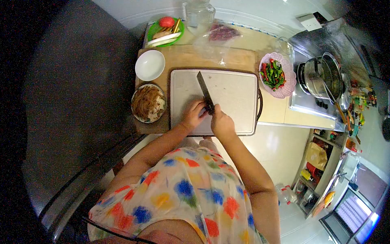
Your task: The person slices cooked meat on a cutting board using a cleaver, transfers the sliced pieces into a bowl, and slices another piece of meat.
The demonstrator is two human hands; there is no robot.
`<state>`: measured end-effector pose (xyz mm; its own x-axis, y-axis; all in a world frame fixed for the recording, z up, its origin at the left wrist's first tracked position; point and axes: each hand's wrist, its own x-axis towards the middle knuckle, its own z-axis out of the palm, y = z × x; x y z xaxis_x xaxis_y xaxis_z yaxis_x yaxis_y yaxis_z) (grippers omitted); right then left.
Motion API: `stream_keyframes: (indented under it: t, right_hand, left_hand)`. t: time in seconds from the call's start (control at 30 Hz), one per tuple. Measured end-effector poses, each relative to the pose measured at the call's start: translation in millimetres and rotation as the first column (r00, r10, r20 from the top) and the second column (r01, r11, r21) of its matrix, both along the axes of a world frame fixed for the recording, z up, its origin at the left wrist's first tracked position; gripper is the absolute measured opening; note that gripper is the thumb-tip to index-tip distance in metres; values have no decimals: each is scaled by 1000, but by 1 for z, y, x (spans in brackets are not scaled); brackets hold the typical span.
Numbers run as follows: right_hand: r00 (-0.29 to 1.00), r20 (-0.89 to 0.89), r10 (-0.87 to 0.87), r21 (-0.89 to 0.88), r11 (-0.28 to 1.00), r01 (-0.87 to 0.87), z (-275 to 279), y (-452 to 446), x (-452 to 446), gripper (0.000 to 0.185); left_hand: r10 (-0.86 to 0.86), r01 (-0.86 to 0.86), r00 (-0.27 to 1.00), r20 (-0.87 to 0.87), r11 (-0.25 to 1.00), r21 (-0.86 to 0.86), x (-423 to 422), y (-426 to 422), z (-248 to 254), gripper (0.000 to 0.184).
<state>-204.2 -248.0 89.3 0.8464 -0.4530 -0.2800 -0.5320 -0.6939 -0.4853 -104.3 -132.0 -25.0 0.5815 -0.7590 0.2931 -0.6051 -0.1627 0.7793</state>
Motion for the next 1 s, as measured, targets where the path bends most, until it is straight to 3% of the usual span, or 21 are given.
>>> stream_keyframes:
  t: [0.23,0.63,0.73,1.0]
  right_hand:
    - [992,-127,-26,13,1000,28,16,12,-23,26]
    - [994,-110,-26,51,998,32,11,4,-9,27]
    - [998,-62,5,41,999,-2,1,1,-2,25]
    - [983,-180,-35,46,998,44,-7,3,13,27]
  left_hand:
    - [-42,43,998,-37,999,27,-1,2,-5,46]
    - [-26,29,998,-55,998,47,-1,0,-4,43]
    - [-25,24,1000,17,999,28,3,2,3,42]
    - [-31,31,1000,3,999,34,2,2,7,41]
